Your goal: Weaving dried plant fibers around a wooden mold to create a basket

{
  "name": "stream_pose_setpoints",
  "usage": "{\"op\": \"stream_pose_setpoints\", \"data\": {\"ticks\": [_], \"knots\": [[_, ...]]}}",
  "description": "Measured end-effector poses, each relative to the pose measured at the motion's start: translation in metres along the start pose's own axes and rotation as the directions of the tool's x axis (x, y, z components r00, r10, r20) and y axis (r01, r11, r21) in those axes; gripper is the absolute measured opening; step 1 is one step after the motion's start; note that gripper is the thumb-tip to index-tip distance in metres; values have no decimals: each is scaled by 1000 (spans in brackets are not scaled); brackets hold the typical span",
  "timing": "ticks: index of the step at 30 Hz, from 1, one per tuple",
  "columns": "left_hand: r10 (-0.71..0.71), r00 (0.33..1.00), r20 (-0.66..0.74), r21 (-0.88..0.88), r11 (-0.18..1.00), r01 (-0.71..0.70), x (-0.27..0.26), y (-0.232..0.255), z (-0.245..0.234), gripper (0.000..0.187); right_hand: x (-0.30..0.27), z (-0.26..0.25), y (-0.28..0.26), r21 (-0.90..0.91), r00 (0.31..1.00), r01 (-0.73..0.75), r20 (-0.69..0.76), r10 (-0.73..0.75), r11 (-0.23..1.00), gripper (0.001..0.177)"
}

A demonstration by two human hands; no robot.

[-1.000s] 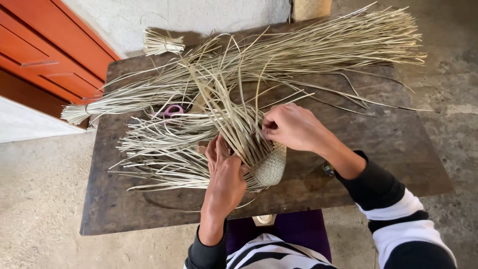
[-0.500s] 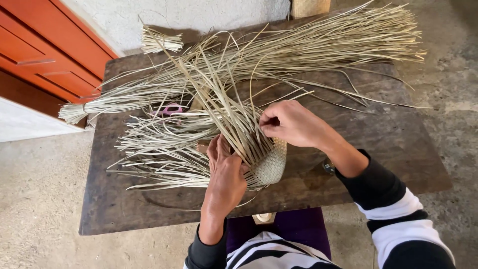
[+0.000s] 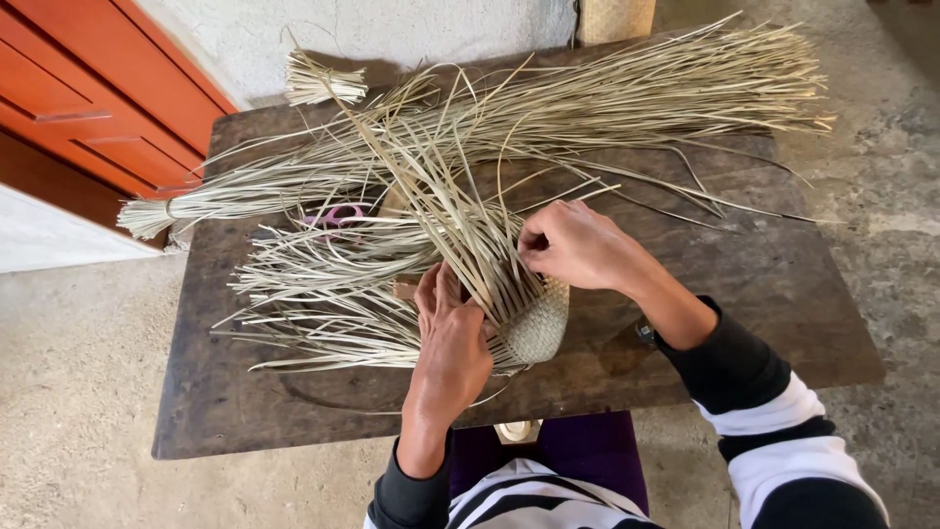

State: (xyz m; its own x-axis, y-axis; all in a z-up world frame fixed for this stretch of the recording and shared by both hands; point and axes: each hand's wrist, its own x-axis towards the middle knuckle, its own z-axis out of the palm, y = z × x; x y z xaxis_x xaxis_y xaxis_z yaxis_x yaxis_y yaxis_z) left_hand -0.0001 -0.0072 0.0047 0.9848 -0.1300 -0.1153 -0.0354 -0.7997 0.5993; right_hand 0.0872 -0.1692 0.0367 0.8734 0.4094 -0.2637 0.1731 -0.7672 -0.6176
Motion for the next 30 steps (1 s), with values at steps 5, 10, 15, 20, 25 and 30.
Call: {"op": "stream_pose_setpoints", "data": {"ticks": [5,10,15,20,25,30], "knots": [[32,999,-8,12,999,-32,0,1,0,17,-3,-1,-1,56,994,46,-104,-40,997,14],[17,1000,-8,7,1000,-17,-1,4,-4,18,0,6,7,239,984,173,-76,-160,955,8],[15,999,-28,8,1000,-15,-2,3,1,17,5,11,26,487,987,106,52,-150,867,37],[22,992,-122,19,1000,-19,-3,5,4,18,1,8,20,531,955,105,183,-234,841,93],[43,956,-292,-88,994,-71,-5,-16,26,79,-13,11,-12,235,961,188,154,-228,954,46],[84,881,-466,-124,979,-159,-7,-23,37,72,1,43,23,-4,941,339,-13,-339,941,44]]}}
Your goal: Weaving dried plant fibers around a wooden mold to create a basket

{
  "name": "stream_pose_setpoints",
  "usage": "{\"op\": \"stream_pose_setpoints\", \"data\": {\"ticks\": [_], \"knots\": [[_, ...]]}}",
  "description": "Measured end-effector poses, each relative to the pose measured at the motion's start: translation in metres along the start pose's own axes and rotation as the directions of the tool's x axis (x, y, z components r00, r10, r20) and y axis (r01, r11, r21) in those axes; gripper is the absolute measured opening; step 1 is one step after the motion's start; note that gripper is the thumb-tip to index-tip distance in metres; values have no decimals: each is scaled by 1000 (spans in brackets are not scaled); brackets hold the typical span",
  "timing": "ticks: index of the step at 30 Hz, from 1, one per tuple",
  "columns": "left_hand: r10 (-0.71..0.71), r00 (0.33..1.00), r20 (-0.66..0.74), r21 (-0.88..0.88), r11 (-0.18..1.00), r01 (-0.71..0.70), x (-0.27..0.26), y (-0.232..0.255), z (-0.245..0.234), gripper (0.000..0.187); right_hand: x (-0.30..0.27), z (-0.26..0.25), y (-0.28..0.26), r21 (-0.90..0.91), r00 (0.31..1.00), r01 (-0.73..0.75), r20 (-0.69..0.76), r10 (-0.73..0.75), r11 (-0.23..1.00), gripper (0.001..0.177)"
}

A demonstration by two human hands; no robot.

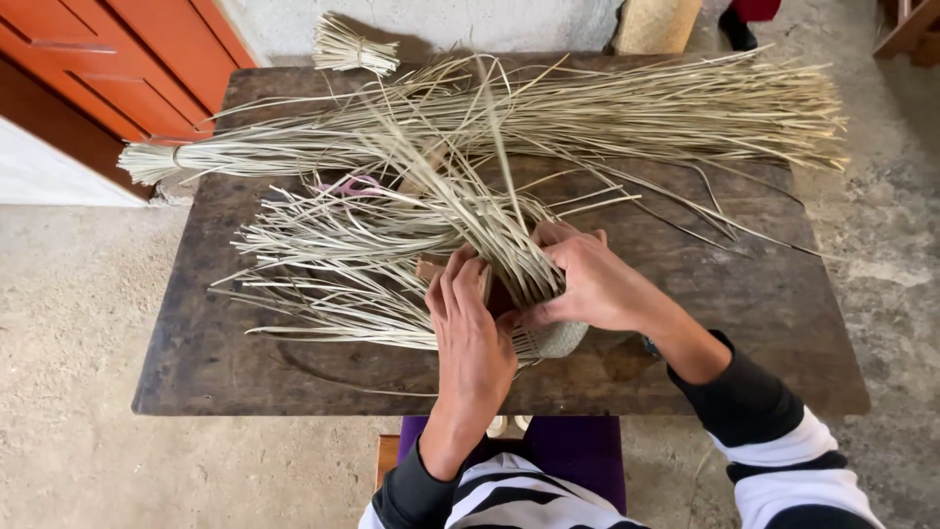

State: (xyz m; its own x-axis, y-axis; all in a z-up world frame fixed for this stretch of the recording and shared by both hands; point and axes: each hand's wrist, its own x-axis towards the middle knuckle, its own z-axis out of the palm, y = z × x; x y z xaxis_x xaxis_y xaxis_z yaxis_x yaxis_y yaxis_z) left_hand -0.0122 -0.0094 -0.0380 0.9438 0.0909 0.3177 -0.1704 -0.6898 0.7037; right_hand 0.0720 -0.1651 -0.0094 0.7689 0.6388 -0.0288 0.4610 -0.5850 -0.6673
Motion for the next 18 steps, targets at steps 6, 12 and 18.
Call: {"op": "stream_pose_setpoints", "data": {"ticks": [6,12,18], "knots": [[102,982,-160,-110,987,-120,-13,-5,12,54,-6,-5,-41,-9,985,121,-123,-122,993,30],[27,993,-117,-336,939,-66,-11,-2,7,36,-20,23,-8,-102,833,400,-374,-407,911,20],[137,973,-188,-441,873,-208,2,22,-30,20,-43,70,55,272,780,361,-612,-129,892,51]]}}
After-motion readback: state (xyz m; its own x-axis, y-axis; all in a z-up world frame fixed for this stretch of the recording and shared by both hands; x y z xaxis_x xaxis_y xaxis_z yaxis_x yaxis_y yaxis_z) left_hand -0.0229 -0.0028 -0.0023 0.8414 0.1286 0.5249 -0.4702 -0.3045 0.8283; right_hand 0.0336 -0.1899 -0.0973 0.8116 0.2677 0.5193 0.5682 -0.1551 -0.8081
